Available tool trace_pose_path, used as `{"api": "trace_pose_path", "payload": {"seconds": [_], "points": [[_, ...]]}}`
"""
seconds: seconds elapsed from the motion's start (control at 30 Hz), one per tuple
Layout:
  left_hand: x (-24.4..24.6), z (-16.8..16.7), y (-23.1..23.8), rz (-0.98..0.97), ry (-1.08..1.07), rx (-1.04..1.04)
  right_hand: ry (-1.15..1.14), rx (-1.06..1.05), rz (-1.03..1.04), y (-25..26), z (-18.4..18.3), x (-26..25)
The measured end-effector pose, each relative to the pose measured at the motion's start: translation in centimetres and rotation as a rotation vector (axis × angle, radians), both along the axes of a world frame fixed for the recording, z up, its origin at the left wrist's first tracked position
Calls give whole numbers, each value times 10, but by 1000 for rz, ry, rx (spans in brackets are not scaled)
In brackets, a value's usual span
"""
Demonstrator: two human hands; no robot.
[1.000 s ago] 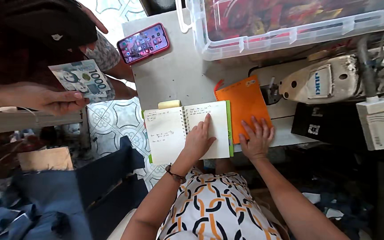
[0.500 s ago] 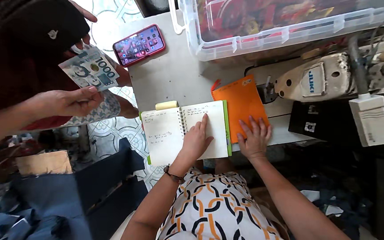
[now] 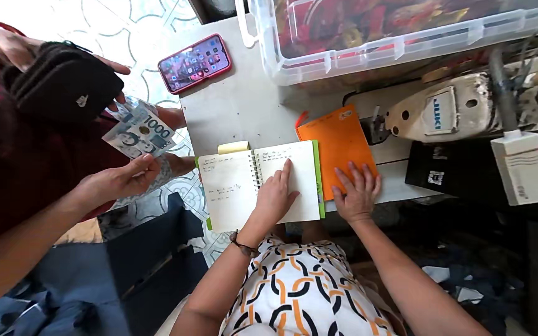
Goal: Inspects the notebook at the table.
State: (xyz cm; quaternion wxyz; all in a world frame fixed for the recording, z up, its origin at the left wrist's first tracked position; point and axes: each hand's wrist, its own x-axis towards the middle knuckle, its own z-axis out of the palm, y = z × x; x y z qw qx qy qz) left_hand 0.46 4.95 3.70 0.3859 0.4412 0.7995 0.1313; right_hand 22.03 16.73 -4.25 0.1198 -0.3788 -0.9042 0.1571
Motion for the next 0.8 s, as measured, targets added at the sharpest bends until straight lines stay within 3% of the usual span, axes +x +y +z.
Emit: {"api": "trace_pose_path", "payload": {"seconds": [0.8], "points": [[1, 0, 1, -1, 13, -12, 0, -16, -3, 0, 2, 0]]}}
